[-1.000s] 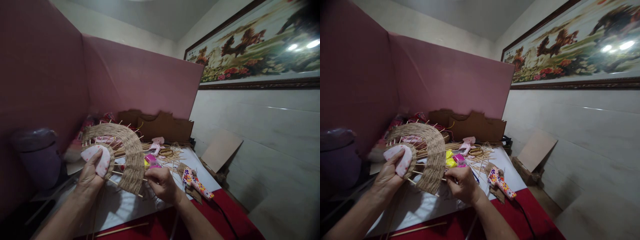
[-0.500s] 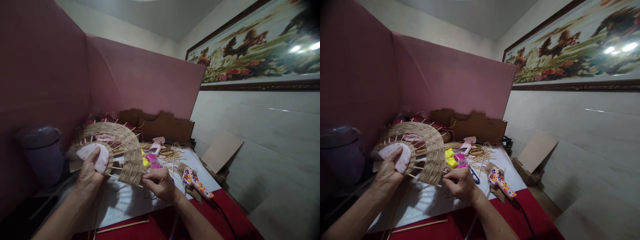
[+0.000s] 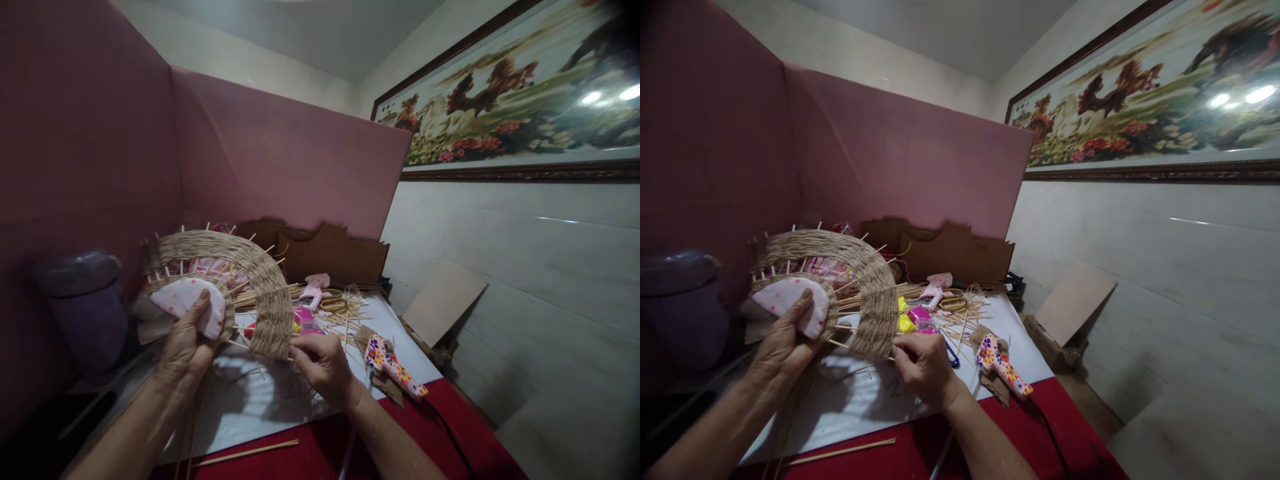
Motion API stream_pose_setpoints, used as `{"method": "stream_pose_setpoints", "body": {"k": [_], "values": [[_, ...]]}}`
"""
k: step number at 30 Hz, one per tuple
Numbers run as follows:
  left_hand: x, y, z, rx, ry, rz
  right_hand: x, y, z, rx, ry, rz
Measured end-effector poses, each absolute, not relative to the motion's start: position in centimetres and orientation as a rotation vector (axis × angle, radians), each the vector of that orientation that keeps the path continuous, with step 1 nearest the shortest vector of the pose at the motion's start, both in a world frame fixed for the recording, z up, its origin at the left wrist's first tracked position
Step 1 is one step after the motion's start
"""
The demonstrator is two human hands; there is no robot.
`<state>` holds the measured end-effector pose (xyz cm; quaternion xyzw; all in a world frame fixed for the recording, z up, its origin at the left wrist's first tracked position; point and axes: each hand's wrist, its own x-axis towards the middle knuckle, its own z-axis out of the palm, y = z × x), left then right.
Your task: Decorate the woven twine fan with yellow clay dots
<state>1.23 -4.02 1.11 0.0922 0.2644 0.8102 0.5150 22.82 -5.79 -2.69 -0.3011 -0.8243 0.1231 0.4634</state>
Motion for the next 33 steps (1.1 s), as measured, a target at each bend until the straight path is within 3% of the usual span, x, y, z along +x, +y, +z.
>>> {"method": "stream_pose_setpoints", "body": {"k": [12,33], "values": [[2.7,-5.0,0.6,0.591,0.552,1.6,23.6,-5.4,-3.0,-0.838,-2.029,0.078],[2.0,-4.9,1.1,0.574,0.549,1.704,22.7,-6.8,-3.3,-0.809,-2.063,-0.195]]}}
